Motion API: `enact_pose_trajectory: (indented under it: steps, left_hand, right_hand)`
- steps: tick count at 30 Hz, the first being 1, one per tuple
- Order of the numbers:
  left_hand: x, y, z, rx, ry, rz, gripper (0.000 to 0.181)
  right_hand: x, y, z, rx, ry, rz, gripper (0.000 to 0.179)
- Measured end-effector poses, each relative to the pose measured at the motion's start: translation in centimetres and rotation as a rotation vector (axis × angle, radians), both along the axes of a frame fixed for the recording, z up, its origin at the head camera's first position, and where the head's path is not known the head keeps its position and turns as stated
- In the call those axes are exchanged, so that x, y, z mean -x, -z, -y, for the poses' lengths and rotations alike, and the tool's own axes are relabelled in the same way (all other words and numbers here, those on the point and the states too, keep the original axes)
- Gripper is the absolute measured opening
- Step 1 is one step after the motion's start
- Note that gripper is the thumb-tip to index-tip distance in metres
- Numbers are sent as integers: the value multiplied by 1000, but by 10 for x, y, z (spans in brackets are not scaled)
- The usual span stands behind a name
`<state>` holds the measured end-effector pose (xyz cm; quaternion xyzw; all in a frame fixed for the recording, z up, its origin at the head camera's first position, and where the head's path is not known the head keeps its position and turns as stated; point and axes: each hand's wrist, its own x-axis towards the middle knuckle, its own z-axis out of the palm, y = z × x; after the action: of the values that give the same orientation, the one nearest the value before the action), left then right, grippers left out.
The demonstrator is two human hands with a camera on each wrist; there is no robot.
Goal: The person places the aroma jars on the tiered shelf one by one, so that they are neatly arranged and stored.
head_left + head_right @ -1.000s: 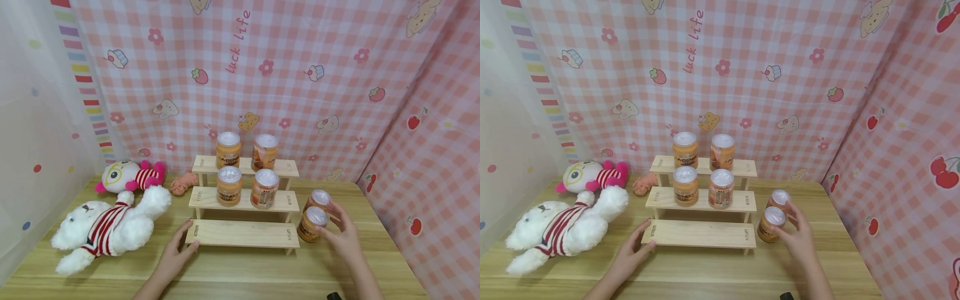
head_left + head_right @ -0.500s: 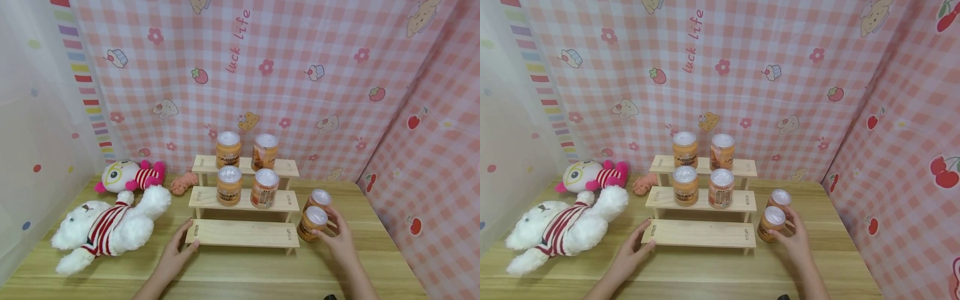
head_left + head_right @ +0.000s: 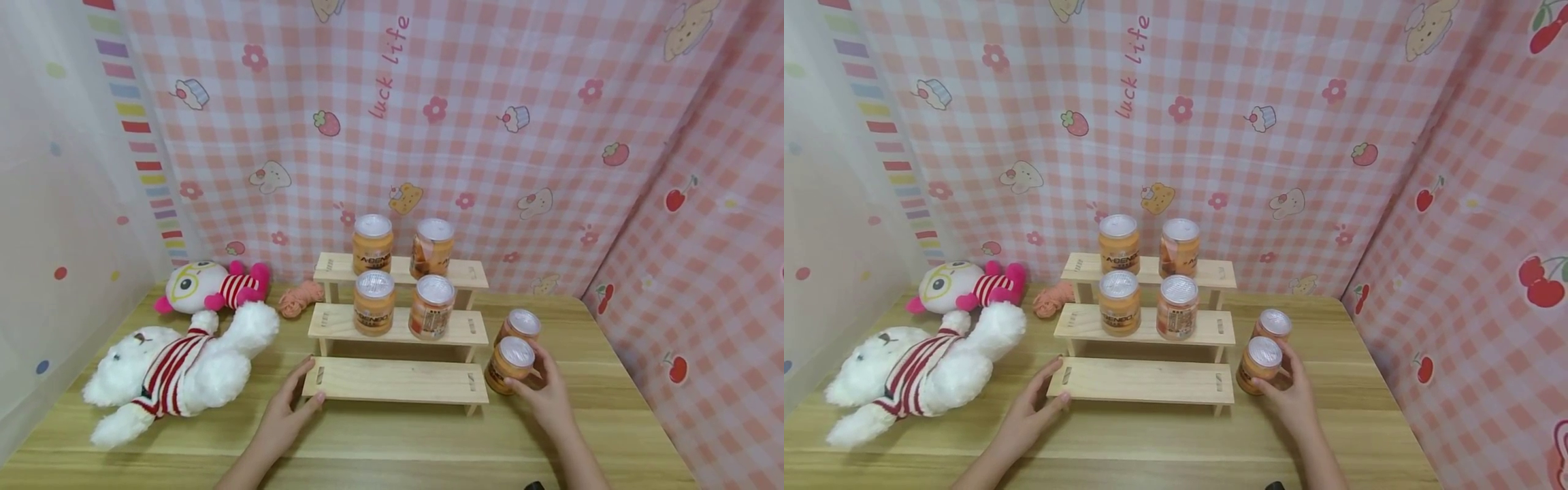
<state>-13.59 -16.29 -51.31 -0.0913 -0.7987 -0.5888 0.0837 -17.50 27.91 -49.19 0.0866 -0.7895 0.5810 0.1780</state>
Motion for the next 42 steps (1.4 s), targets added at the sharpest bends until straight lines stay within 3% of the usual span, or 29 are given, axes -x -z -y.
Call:
enact_pose_trajectory:
  steps: [15,20,23,30,36,42]
  left_hand:
    - [-1,-1,0,-7,-6,16,62]
    - [-2,-1,0,3,-12,18,62]
    - [-2,-1,-1,8,-12,18,62]
    - [-2,-2,-1,15,-16,9,61]
    - [0,-1,0,15,-11,3,61]
    - [0,0,0,-2,-5,-14,61]
  right_hand:
    - [-2,0,3,23,74,37,76]
    - [-3,-4,4,38,138,30,74]
    - [-5,-10,5,35,170,13,74]
    - [-23,-52,18,20,204,-26,72]
    - [-18,-45,10,-28,214,-85,77]
    - [-28,-60,24,-56,160,-144,79]
